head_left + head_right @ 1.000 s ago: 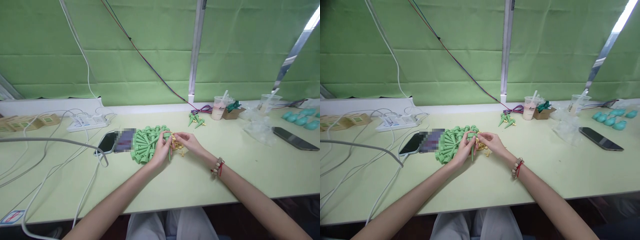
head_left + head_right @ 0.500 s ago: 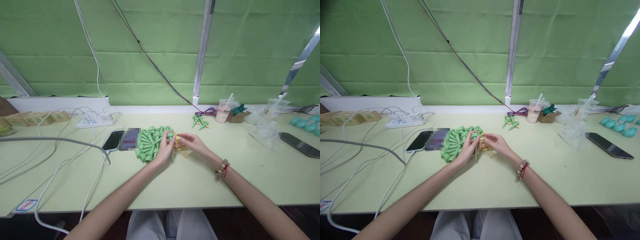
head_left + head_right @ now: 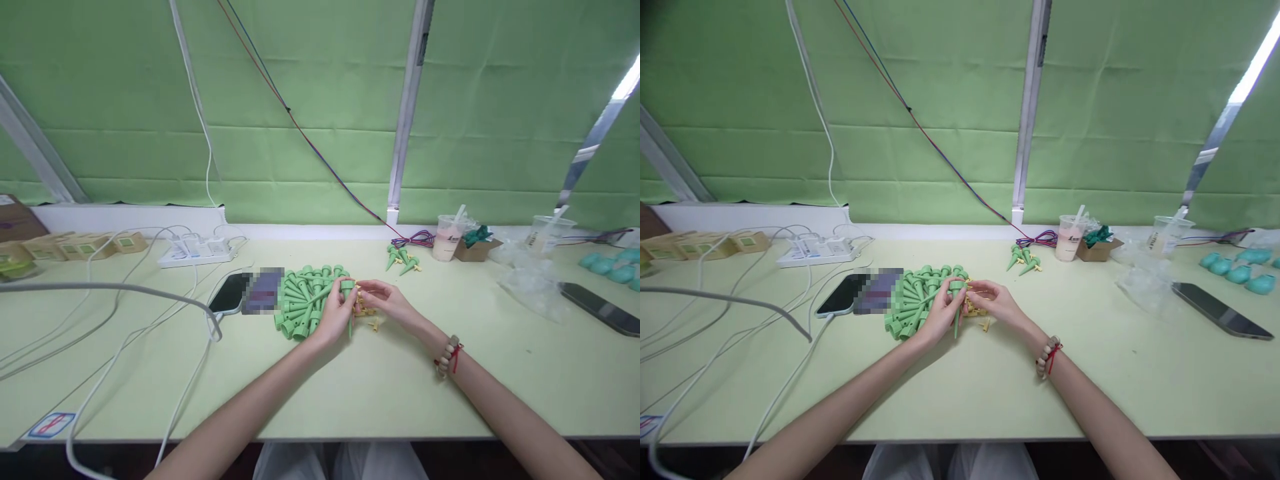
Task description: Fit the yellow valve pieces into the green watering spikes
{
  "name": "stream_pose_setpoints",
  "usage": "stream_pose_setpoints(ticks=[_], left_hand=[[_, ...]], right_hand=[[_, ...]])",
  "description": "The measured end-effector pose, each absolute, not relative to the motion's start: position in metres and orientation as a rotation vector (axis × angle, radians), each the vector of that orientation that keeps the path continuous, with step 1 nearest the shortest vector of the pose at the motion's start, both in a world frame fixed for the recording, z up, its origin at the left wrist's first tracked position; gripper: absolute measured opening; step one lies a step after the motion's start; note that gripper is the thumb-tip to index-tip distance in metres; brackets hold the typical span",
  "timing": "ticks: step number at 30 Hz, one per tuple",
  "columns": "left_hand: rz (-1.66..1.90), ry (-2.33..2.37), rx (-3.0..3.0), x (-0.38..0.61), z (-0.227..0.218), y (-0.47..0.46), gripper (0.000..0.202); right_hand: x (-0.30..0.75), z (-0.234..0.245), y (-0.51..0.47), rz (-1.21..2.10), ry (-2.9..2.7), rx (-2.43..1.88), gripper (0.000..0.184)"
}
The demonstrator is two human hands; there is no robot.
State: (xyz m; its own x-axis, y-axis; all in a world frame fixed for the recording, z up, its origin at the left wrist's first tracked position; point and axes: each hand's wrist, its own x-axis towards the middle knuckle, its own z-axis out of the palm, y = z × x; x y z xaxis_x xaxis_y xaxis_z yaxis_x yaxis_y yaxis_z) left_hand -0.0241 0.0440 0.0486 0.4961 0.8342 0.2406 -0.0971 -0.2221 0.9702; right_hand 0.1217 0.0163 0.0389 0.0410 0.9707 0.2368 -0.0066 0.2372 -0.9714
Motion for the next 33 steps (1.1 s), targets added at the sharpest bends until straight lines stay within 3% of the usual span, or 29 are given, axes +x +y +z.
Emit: stream_pose_setpoints(ticks=[5,17,26,33], left_hand=[[0.986,0.669,1.566,-0.024,0.050,0.043,0.045],[1.006,0.720,1.388,-0.030,0.054,0.056,0.041],[1.011,0.675,1.423,-0.026,0.052,0.049,0.041],[1.026,0.678,1.503,-0.025,0.050,0.046,0.043]], right_hand=[[0.120,0.039,0.015,1.097,-1.361,-0.999,0.034],[0.130,0.035,0.018,0.440,-1.459,-1.222,0.024],[0.124,0.035,0.018,0.472,-1.411,-1.273,0.033],[0.115,0.036,0.015,0.846,-1.323,-1.193,0.037]])
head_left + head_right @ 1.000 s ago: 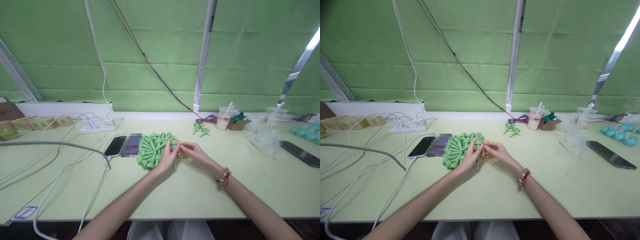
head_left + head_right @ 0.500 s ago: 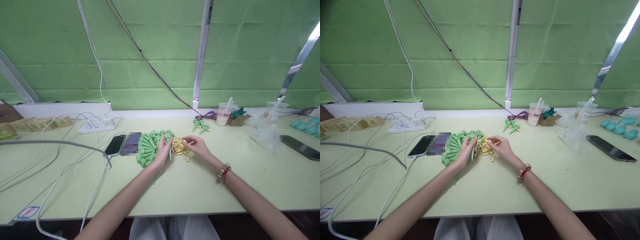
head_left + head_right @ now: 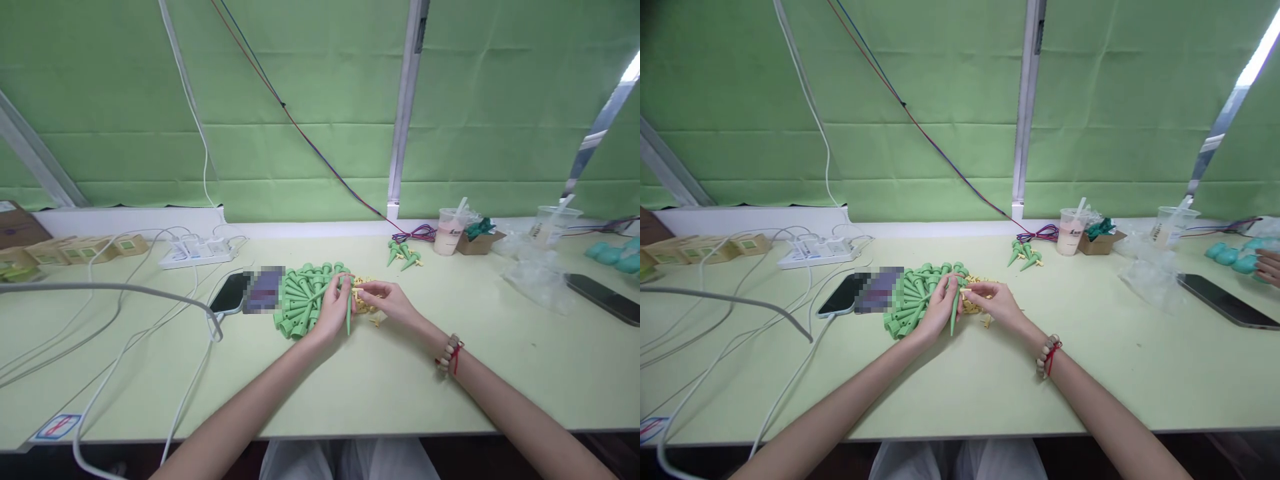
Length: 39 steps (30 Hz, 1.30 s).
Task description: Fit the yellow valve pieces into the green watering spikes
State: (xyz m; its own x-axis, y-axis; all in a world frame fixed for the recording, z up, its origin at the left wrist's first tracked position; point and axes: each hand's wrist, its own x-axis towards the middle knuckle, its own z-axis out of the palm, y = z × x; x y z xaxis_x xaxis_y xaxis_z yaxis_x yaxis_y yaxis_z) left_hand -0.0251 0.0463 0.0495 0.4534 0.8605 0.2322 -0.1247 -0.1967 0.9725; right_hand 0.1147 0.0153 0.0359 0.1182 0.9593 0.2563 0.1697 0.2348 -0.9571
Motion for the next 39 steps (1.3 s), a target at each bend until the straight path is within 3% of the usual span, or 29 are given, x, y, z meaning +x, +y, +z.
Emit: stream_pose_setpoints(ticks=[6,13,15,22,26,30,35,39], left_hand=[[1.070,0.693,1.634,-0.025,0.049,0.044,0.043],[1.070,0.705,1.597,-0.022,0.048,0.043,0.043],[1.079,0.685,1.600,-0.022,0.049,0.043,0.043],[1.051,0.617,1.677,-0.029,0.055,0.046,0.053],[0.998,0.581,1.705,-0.032,0.062,0.049,0.053],[0.971,0.558,1.747,-0.035,0.064,0.052,0.046],[0.971,0.651,1.779,-0.033,0.058,0.053,0.043],[1.002,0.754,1.742,-0.030,0.053,0.051,0.044]], right_hand=[[0.108,0.034,0.012,0.927,-1.401,-1.082,0.029],[0.105,0.035,0.009,0.301,-1.550,-1.220,0.016],[0.107,0.036,0.009,0.269,-1.544,-1.201,0.016],[0.113,0.033,0.014,1.224,-1.345,-1.092,0.042],[0.109,0.035,0.012,1.553,-0.982,-0.973,0.035],[0.106,0.040,0.007,1.679,-0.831,-0.888,0.023],[0.106,0.036,0.008,1.455,-0.978,-0.971,0.029],[0.103,0.030,0.010,0.895,-1.284,-1.106,0.030]])
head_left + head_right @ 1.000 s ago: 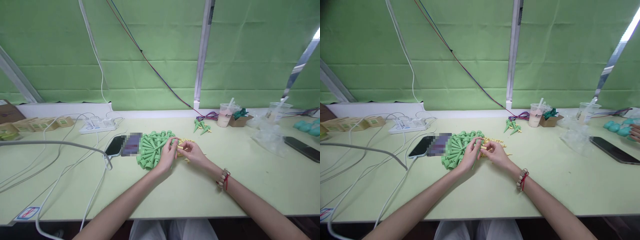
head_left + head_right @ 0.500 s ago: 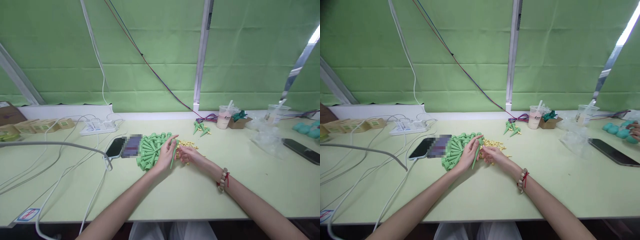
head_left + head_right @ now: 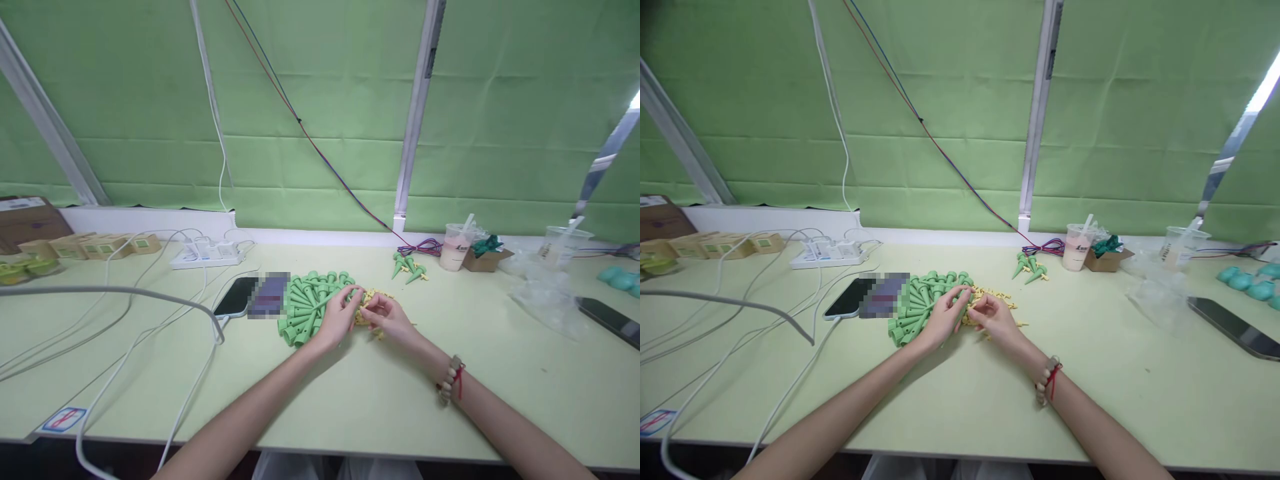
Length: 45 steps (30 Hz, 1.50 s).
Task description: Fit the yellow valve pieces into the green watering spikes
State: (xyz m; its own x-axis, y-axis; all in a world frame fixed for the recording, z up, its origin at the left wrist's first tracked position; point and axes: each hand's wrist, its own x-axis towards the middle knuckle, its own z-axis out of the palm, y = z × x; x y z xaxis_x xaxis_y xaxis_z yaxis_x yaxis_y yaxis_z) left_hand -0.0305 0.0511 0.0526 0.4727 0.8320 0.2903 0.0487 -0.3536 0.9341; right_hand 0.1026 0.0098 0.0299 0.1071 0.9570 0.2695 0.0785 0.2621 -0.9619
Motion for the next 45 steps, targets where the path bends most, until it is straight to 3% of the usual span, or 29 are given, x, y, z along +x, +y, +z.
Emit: stream_pose_setpoints(ticks=[3,5,8,12,16,18,23,25,28,33,37,41,45], left_hand=[[1.041,0.754,1.724,-0.029,0.051,0.050,0.044],[1.067,0.712,1.711,-0.030,0.051,0.051,0.044],[1.102,0.666,1.677,-0.031,0.053,0.053,0.043],[1.103,0.672,1.705,-0.034,0.056,0.053,0.042],[1.075,0.676,1.768,-0.034,0.055,0.053,0.042],[1.081,0.683,1.761,-0.033,0.053,0.052,0.043],[1.056,0.684,1.705,-0.028,0.053,0.049,0.045],[1.064,0.671,1.683,-0.027,0.055,0.046,0.045],[1.077,0.628,1.672,-0.029,0.058,0.044,0.044],[1.081,0.594,1.723,-0.033,0.062,0.047,0.044],[1.065,0.599,1.736,-0.035,0.063,0.049,0.042],[1.066,0.656,1.753,-0.033,0.059,0.047,0.041],[1.064,0.727,1.629,-0.029,0.052,0.045,0.043]], right_hand=[[0.100,0.032,0.006,0.402,-1.553,-1.096,0.020],[0.099,0.035,0.003,0.307,-1.634,-1.074,0.020],[0.100,0.040,0.004,0.558,-1.525,-1.068,0.015],[0.102,0.042,0.008,1.066,-1.302,-1.120,0.039],[0.101,0.042,0.009,1.178,-1.330,-1.155,0.037],[0.100,0.041,0.007,1.025,-1.378,-1.176,0.031],[0.102,0.036,0.005,0.285,-1.638,-1.193,0.015],[0.104,0.036,0.005,0.196,-1.657,-1.198,0.012],[0.108,0.039,0.007,0.425,-1.535,-1.259,0.018],[0.109,0.041,0.011,1.256,-1.223,-1.159,0.040],[0.109,0.040,0.010,1.383,-1.101,-1.045,0.035],[0.111,0.040,0.009,1.259,-1.232,-1.088,0.033],[0.110,0.040,0.007,0.738,-1.547,-1.164,0.026]])
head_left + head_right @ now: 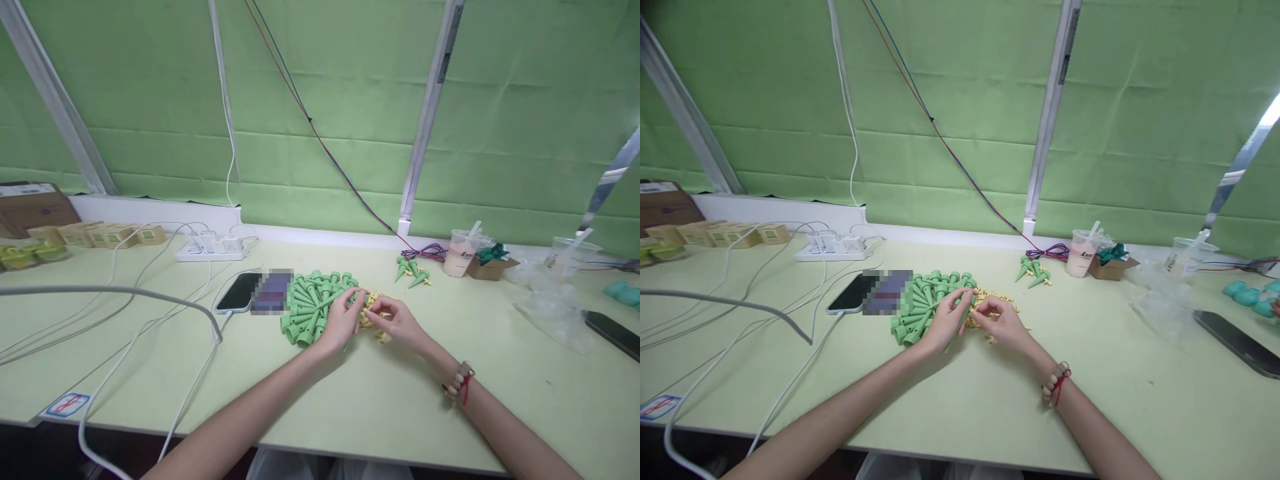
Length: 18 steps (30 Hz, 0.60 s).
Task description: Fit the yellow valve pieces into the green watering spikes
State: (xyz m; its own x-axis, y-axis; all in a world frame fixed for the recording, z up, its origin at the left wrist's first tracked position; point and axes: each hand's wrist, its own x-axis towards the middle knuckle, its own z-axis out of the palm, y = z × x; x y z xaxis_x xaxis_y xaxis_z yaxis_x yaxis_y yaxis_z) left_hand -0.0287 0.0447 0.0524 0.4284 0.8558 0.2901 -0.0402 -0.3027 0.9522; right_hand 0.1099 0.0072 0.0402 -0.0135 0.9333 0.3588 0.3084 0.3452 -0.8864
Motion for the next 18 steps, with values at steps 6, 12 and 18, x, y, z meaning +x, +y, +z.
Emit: stream_pose_setpoints(ticks=[6,12,18], left_hand=[[1.099,0.729,1.553,-0.027,0.048,0.045,0.040],[1.111,0.667,1.676,-0.031,0.054,0.043,0.039],[1.094,0.725,1.753,-0.032,0.054,0.041,0.042]], right_hand=[[0.101,0.034,0.001,0.173,-1.768,-1.193,0.013],[0.097,0.037,0.005,1.015,-1.367,-1.170,0.038],[0.100,0.038,0.009,1.134,-1.341,-1.168,0.040]])
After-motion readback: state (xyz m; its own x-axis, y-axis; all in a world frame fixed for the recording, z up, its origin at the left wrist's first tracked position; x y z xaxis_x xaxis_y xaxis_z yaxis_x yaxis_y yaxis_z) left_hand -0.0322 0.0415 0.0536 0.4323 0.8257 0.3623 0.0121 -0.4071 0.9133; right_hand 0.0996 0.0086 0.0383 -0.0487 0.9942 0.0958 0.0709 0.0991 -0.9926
